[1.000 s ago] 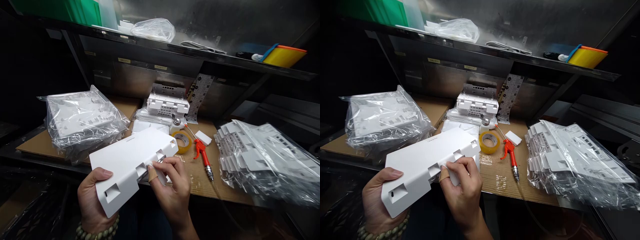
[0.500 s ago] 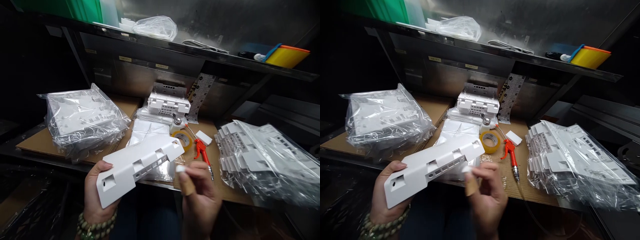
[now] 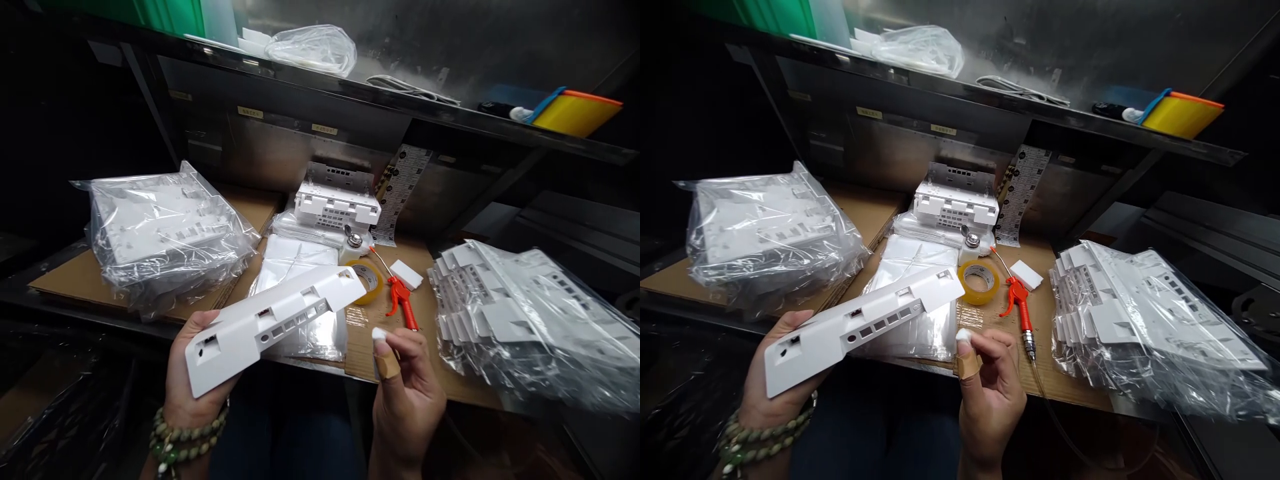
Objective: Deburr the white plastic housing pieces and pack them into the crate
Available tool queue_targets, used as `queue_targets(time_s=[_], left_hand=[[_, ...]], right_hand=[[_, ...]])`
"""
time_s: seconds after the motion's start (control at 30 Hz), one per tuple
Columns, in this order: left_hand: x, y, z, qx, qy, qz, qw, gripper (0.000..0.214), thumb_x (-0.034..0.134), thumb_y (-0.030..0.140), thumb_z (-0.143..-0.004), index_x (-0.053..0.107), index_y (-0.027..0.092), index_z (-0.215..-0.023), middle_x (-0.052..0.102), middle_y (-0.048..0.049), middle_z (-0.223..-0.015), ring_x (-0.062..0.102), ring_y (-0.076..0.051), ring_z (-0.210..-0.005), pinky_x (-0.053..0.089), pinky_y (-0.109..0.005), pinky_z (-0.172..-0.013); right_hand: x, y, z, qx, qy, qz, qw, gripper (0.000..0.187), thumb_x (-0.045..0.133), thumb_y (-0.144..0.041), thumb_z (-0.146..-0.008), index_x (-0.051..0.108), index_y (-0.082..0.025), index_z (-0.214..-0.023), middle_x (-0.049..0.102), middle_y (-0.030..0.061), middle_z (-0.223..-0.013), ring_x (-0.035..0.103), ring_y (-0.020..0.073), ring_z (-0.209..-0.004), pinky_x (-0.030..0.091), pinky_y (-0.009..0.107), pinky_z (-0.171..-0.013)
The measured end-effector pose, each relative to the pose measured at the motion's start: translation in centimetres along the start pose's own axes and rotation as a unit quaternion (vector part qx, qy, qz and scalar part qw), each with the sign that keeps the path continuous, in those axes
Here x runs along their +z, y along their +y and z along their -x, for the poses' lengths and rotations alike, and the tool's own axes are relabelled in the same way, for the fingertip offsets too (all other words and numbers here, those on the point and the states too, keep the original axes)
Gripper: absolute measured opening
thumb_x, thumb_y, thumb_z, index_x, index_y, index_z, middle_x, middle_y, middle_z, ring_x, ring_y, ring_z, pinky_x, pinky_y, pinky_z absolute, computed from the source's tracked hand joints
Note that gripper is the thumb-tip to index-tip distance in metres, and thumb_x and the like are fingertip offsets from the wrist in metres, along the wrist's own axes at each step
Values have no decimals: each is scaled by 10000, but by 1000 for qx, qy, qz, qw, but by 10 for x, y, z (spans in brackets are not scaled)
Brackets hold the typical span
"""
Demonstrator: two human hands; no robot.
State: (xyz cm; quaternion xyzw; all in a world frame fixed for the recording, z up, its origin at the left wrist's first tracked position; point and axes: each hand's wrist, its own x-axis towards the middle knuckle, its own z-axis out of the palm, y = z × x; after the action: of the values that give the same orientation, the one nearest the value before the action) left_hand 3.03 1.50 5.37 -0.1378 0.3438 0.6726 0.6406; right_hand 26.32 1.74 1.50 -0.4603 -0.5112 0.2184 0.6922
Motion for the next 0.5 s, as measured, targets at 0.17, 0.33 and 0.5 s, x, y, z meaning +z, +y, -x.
queue_targets(time_s=[0.17, 0.33, 0.5], left_hand=[[18, -10, 11, 23, -20, -12, 999, 405, 452, 231, -988, 617, 63, -1317, 796, -125, -803, 774, -320, -678, 674, -455, -663], [21, -20, 13, 23, -72, -21, 997, 471, 405, 356, -1043, 635, 36, -1301, 799, -172, -916, 781, -359, -870, 656, -514, -819], [21, -31, 10, 37, -112, -13, 993, 461, 453, 373, -1026, 629, 76, -1331, 798, -161, -1001, 770, -354, -945, 629, -511, -905]], right_hand=[[4, -3, 5, -23, -40, 3, 999, 91, 772, -189, -859, 770, -243, -933, 591, 20, -938, 604, 148, -864, 510, 244, -686], [13, -13, 14, -36, -117, 30, 992, 141, 754, -177, -873, 765, -258, -988, 587, 13, -920, 610, 138, -831, 513, 237, -676], [37, -39, 25, -108, -189, 14, 976, 186, 750, -108, -845, 756, -233, -982, 598, 10, -873, 649, 128, -780, 553, 234, -680]])
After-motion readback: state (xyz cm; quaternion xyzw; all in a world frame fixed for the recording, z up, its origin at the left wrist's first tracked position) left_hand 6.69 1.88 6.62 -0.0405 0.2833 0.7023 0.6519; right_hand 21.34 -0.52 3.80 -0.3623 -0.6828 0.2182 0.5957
